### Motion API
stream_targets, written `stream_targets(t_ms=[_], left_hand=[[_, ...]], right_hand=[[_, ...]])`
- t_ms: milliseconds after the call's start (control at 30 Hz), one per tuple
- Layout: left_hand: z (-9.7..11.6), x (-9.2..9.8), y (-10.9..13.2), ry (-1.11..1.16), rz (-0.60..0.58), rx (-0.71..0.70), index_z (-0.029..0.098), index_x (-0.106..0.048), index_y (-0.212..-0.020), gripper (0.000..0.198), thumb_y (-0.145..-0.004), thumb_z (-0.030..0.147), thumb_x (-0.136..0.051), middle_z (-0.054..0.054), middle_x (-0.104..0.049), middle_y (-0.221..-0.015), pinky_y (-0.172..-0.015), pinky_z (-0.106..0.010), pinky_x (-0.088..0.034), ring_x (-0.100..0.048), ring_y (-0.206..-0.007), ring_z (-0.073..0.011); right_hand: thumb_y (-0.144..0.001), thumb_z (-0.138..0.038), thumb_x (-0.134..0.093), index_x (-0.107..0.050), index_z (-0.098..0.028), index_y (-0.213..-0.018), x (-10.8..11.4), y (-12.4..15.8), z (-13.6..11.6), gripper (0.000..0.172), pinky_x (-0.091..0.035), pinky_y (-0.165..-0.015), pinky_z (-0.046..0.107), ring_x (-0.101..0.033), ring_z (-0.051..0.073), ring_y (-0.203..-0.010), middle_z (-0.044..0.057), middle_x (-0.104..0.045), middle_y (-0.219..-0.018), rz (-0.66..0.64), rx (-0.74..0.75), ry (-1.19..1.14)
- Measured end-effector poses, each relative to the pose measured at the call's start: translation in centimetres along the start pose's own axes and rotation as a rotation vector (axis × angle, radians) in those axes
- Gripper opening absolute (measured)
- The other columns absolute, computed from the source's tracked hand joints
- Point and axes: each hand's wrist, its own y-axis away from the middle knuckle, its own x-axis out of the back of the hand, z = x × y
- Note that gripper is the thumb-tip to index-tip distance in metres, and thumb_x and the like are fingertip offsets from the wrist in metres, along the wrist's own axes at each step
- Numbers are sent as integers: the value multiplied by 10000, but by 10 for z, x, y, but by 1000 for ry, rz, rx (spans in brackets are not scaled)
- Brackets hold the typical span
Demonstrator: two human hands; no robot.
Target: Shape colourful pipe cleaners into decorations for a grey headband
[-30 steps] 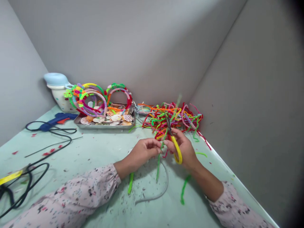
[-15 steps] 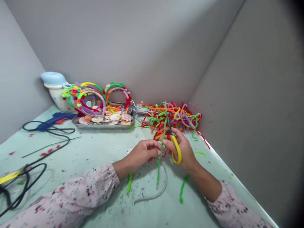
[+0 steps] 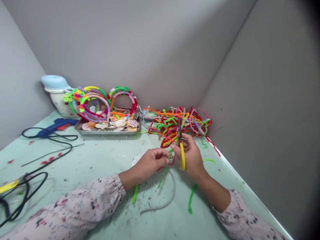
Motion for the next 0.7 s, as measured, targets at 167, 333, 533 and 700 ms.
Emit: stream_targets(t_ms=[167,333,533,700], left_hand=[[2,-2,0,-101,59,-37,133,-658,-832,142,-732,218,-603,18,-558,-630,-496,-203,-300,-382,-490,-54],[7,-3,1,-76,116,-50,136,-672,-828,154,-723,231,-613,15,-572,-642,-491,-202,-295,-378,-492,-58],[6,2,-1,11,249,-23,128,-675,-886,218,-714,258,-637,40,-494,-559,-453,-198,-278,-367,-467,-64],[3,2,0,-82,186,-85,152,-710,-959,249,-761,243,-589,23,-561,-597,-485,-200,-295,-392,-500,-75]], right_hand=[[-677,-261,-712,-486,-218,-1076,0,0,0,460,-434,-512,231,-579,138,-660,-17,-604,-793,20,9,27],[-700,-290,-704,-486,-215,-1073,2,-2,-2,438,-464,-574,257,-582,142,-696,-1,-606,-856,26,19,48],[-694,-268,-721,-491,-242,-1095,4,0,13,463,-489,-692,303,-604,166,-759,-7,-623,-857,-19,83,84],[-681,-273,-734,-501,-233,-1102,1,2,21,483,-478,-632,277,-577,153,-697,-20,-594,-791,-63,82,150]])
